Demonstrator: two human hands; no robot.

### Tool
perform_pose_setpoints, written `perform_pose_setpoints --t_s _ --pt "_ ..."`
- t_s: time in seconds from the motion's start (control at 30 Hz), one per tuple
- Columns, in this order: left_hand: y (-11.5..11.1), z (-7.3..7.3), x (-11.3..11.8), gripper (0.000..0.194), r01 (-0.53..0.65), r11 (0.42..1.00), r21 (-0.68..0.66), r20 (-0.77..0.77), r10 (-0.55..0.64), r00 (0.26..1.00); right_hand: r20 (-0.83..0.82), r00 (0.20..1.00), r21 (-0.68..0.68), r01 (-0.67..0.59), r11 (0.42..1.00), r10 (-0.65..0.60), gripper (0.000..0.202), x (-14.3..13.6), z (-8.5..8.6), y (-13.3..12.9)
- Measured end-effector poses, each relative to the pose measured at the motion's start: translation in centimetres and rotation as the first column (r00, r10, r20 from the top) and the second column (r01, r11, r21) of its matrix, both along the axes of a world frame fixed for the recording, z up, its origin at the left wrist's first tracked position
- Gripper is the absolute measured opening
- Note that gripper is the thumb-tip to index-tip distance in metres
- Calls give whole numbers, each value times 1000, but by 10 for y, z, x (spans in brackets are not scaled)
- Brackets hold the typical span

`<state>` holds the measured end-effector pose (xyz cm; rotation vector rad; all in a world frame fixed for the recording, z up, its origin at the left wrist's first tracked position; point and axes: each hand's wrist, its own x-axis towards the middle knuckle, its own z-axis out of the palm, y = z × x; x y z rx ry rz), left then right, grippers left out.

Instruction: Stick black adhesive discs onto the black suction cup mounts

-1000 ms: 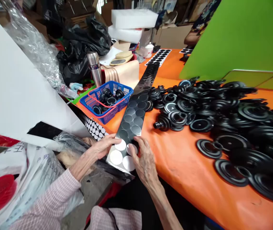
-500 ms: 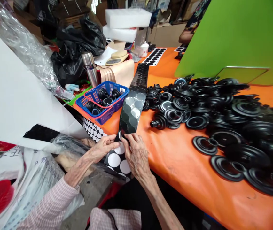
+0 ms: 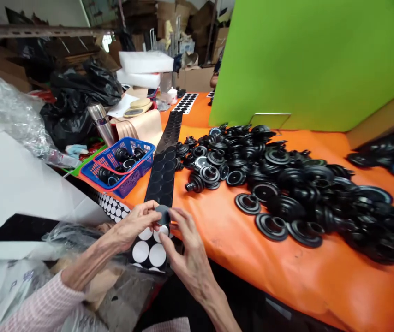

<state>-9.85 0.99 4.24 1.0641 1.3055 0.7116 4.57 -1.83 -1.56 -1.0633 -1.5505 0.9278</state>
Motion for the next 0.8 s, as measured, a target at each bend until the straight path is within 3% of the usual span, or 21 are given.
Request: perform_pose_setpoints --t_s 0.1,0.17,0.2,0.23,0.3,0.37,0.43,0.53,0.7,0.8 --pt "10 4 17 32 163 986 41 -63 -160 985 -207 966 -273 95 957 -155 25 16 2 5" --pt "20 8 30 36 295 953 72 -209 -275 938 -267 924 -339 175 925 -273 28 25 2 11" --pt "27 10 37 38 316 942 112 -304 -270 913 -281 901 -339 228 913 -329 30 31 3 15" --pt "36 11 44 39 298 938 175 -398 -209 893 -288 875 -332 291 897 -390 29 36 4 19" --pt "59 10 58 40 176 932 316 -529 19 848 -297 813 -310 415 856 -501 28 51 8 28" --pt "84 4 68 42 37 924 380 -547 192 815 -309 780 -281 471 836 -543 27 67 11 37" --pt "105 -6 76 46 -45 952 301 -460 186 868 -314 805 -262 436 861 -503 26 79 10 46" --pt "118 -19 80 52 -38 992 123 -256 69 964 -297 853 -283 351 893 -429 28 85 0 54" --pt "96 -20 67 52 94 995 -16 3 -94 996 -245 912 -276 259 926 -328 57 72 -19 57" --pt "76 -16 57 51 185 979 -83 237 -161 958 -264 945 -240 128 962 -191 67 65 -22 55"
